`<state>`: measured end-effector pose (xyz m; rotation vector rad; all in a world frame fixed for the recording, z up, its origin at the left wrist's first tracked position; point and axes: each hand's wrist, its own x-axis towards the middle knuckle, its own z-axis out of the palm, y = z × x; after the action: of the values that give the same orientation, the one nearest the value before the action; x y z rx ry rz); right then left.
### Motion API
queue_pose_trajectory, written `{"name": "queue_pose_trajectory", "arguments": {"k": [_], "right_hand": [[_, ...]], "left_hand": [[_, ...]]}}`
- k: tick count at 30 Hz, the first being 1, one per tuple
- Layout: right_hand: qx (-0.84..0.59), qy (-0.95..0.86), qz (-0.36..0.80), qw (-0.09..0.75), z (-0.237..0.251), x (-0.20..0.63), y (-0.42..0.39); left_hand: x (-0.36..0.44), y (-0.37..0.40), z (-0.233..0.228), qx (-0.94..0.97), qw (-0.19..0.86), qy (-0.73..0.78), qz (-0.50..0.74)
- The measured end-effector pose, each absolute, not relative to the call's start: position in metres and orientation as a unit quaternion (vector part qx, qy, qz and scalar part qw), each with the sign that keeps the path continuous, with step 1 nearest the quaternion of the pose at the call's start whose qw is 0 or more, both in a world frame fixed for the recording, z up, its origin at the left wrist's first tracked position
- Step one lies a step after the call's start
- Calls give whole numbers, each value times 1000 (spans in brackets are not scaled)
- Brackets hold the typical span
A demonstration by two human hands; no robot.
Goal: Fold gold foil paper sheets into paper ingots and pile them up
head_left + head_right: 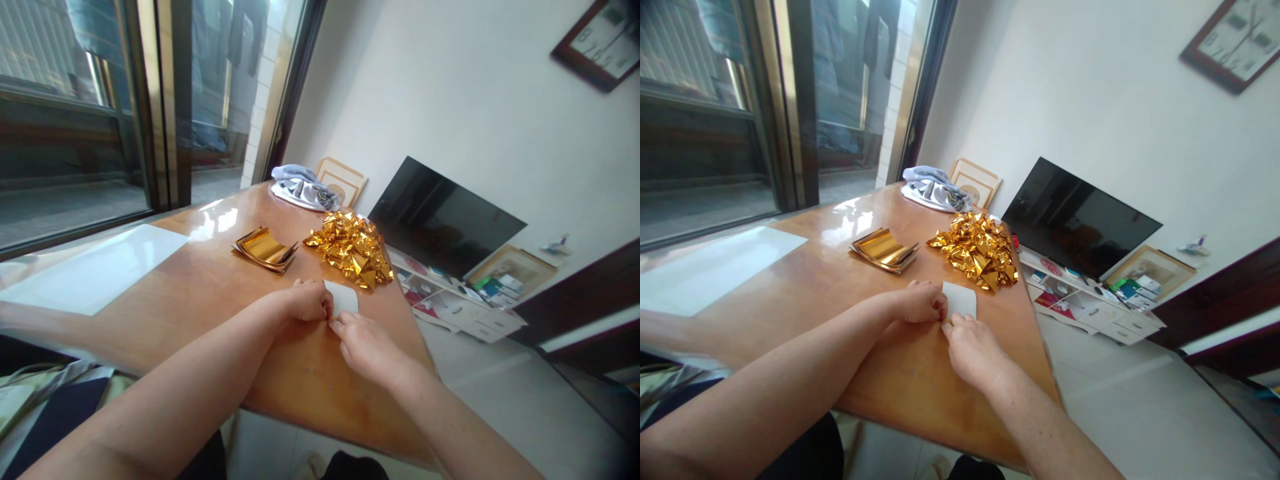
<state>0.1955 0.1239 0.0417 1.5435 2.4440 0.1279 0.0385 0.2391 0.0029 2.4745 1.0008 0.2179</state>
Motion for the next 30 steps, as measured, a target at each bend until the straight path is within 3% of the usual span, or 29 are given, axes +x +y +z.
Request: {"name": "queue_pose_trajectory", "arguments": {"k": [15,30], "right_hand": [[525,837,72,138,32,183,123],[509,853,91,74,21,193,132]], "left_hand": [[41,242,-2,895,239,367,85],[35,244,-5,903,220,352,113]]}}
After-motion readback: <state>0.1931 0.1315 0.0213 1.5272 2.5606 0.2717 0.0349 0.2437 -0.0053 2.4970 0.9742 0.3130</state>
